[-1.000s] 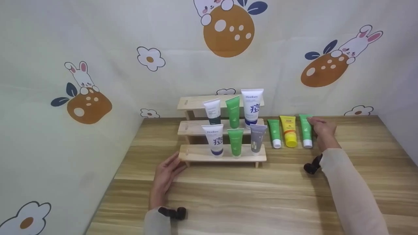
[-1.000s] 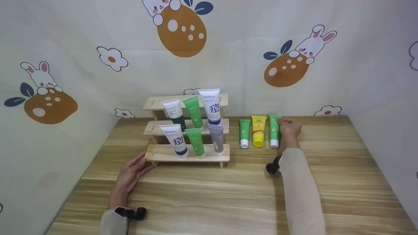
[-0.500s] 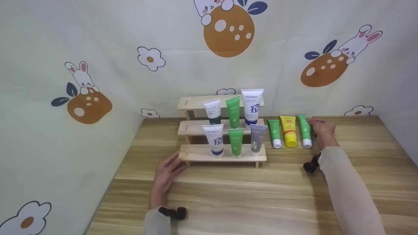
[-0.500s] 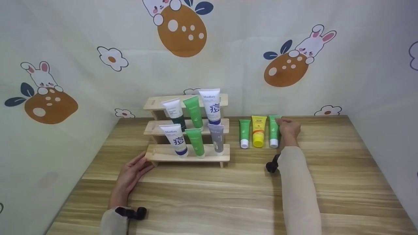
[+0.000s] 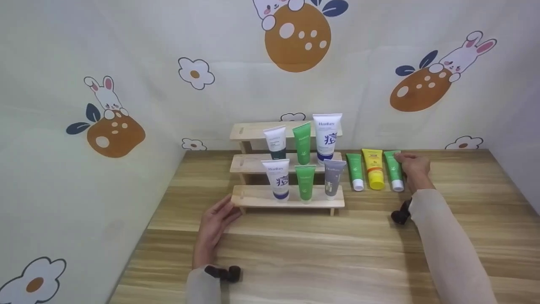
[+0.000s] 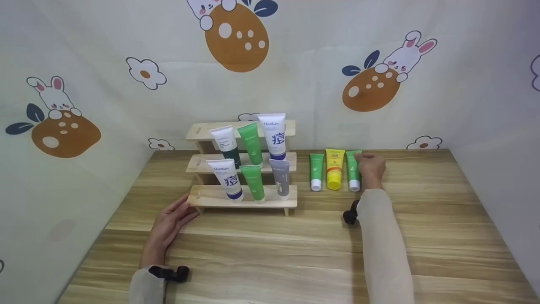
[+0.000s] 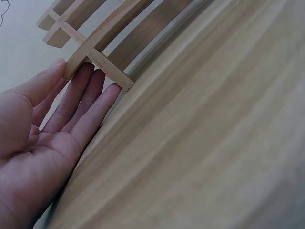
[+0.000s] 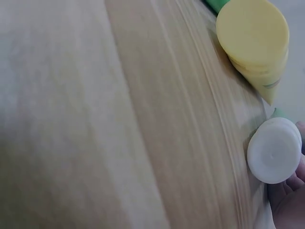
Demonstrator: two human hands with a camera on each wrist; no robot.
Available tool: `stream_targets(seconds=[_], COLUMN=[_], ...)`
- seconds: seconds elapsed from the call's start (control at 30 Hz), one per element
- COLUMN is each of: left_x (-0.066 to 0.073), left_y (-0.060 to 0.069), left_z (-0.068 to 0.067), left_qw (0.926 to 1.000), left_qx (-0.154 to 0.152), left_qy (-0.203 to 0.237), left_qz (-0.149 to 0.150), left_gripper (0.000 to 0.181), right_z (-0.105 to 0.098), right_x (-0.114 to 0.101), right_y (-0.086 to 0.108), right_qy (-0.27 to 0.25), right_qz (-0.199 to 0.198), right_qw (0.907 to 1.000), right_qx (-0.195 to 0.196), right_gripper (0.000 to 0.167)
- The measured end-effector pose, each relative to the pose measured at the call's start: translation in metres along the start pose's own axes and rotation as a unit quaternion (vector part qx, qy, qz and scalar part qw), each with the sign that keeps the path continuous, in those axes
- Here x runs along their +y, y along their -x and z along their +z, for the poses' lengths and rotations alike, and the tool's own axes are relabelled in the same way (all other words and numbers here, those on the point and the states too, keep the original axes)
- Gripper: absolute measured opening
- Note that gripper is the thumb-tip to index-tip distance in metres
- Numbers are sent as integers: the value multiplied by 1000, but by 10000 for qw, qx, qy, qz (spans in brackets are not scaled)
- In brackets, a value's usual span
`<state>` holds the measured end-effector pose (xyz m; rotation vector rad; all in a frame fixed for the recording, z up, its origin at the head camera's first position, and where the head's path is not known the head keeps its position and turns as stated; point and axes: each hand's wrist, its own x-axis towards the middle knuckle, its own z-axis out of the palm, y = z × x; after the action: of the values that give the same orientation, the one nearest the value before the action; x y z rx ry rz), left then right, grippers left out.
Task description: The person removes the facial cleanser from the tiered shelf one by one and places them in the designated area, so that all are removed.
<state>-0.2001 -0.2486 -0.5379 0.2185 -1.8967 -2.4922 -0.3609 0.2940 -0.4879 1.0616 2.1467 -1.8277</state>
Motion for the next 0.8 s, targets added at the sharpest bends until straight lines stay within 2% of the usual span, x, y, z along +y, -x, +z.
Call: stream_targets(seconds=[0.13,0.37,0.53,0.67,0.8], left_x=[-1,-2,-1,0,1], left_y=[-1,0,0,1,1], left_z=[0,1,0,0,0], left_qw=[10000,9999,9997,9997,9998], left_qx=[24,13,26,48,26], left_qy=[67,136,230,225,189], left_qz=[-16,17,30,-12,-37], left_gripper=[51,52,51,51,52], right_z=[0,1,1,2,6], right_x=[1,2,-4,-13,-23], right_y=[3,10,19,32,50], right_qy=[144,743,869,804,421], right_qz=[-69,-387,-644,-797,-1105], right_qw=[9999,9965,9941,9932,9916], right_qx=[-18,-34,-54,-259,-532], right_gripper=[51,52,54,57,59])
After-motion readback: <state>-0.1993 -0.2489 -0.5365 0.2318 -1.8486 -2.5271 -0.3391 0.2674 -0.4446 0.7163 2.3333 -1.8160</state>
